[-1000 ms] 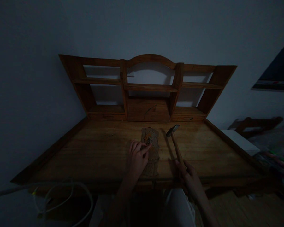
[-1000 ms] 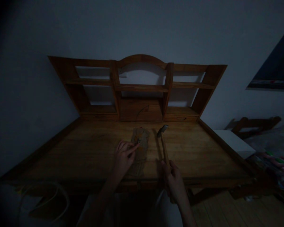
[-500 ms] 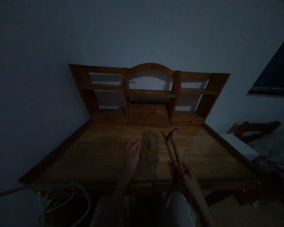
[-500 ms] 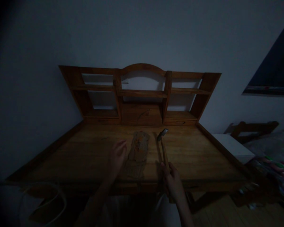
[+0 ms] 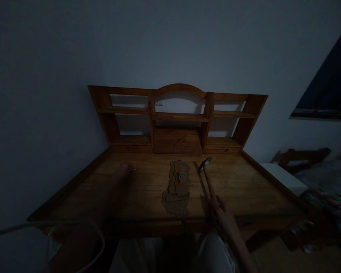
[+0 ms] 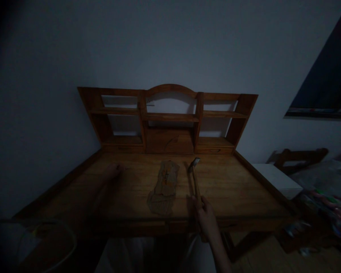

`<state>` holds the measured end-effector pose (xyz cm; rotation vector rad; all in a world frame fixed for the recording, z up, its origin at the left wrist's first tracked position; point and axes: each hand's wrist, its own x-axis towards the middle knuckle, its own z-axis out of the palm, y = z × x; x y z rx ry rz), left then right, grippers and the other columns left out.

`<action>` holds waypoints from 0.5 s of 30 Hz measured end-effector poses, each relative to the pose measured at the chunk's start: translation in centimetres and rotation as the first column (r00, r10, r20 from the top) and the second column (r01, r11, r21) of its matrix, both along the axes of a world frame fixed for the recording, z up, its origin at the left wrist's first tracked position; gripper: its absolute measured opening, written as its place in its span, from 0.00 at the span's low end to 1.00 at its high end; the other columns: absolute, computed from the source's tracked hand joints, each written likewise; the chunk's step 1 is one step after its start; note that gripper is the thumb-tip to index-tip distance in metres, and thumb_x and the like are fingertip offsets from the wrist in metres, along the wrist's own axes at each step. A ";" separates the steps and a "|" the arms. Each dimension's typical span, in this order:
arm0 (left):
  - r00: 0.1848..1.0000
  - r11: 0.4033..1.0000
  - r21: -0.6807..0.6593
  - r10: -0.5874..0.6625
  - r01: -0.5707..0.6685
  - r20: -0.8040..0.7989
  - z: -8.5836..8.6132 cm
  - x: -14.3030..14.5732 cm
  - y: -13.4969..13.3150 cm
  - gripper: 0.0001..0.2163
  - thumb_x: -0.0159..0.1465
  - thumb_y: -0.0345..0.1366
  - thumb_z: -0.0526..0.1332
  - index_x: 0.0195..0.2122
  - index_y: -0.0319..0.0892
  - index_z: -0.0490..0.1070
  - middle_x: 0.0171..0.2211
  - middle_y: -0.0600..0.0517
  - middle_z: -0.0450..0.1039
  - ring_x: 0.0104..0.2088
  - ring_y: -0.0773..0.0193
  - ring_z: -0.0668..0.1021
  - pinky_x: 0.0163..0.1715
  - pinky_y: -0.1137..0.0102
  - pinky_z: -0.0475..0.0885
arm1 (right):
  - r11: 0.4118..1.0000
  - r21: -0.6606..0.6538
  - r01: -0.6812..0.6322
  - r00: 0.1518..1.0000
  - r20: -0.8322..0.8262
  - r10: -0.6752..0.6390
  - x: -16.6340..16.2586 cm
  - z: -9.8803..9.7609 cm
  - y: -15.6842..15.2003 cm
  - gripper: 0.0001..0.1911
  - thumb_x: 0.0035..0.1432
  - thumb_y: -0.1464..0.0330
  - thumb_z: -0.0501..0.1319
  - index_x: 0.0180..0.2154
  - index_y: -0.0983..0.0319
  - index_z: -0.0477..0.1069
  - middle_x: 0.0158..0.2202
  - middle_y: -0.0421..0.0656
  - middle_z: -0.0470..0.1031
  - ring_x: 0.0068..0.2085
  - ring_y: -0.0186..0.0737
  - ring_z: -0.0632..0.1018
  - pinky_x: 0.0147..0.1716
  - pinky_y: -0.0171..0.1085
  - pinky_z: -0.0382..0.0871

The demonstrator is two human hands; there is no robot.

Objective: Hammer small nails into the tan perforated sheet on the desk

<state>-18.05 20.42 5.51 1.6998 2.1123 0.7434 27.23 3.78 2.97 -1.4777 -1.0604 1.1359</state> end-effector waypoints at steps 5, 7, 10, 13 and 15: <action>0.996 0.998 0.000 -0.060 0.060 0.060 0.7 1.3 0.5 0.09 0.52 0.27 0.61 0.17 0.41 0.64 0.17 0.55 0.63 0.27 0.62 0.72 0.32 0.70 0.67 | 0.999 -0.006 0.032 0.999 0.001 -0.032 0.0 -0.1 -0.1 0.28 0.53 0.47 0.58 0.45 0.61 0.66 0.16 0.30 0.58 0.16 0.29 0.61 0.12 0.27 0.50; 0.991 0.995 0.041 -0.090 0.086 0.101 1.0 3.0 -0.2 0.08 0.54 0.30 0.61 0.18 0.41 0.65 0.18 0.54 0.65 0.27 0.63 0.73 0.31 0.71 0.68 | 1.000 -0.016 0.022 1.000 0.004 -0.022 0.0 0.1 -0.3 0.28 0.52 0.47 0.58 0.45 0.61 0.67 0.15 0.30 0.58 0.15 0.29 0.60 0.12 0.27 0.50; 0.948 0.977 0.125 -0.201 0.175 0.247 1.0 7.3 -2.8 0.07 0.57 0.39 0.60 0.27 0.41 0.70 0.25 0.53 0.72 0.28 0.65 0.75 0.30 0.71 0.70 | 0.999 -0.027 0.027 0.999 0.022 -0.026 0.0 0.6 -0.4 0.29 0.52 0.46 0.58 0.45 0.61 0.67 0.15 0.30 0.60 0.15 0.30 0.62 0.12 0.27 0.53; 0.623 0.907 0.307 -0.422 0.289 0.658 0.6 12.8 -6.5 0.16 0.55 0.46 0.63 0.38 0.39 0.75 0.27 0.50 0.74 0.27 0.64 0.75 0.32 0.68 0.72 | 0.999 0.005 0.043 0.998 0.051 -0.043 0.0 1.1 -0.5 0.29 0.51 0.47 0.59 0.46 0.62 0.67 0.20 0.35 0.67 0.20 0.32 0.69 0.17 0.28 0.60; 0.464 0.923 0.310 -0.383 0.228 0.799 0.2 16.1 -8.7 0.18 0.55 0.46 0.65 0.41 0.39 0.75 0.29 0.49 0.75 0.29 0.64 0.76 0.34 0.68 0.73 | 1.000 -0.006 0.025 0.998 0.059 -0.024 0.0 1.5 -0.6 0.29 0.51 0.47 0.58 0.45 0.62 0.68 0.18 0.34 0.65 0.19 0.32 0.68 0.15 0.28 0.58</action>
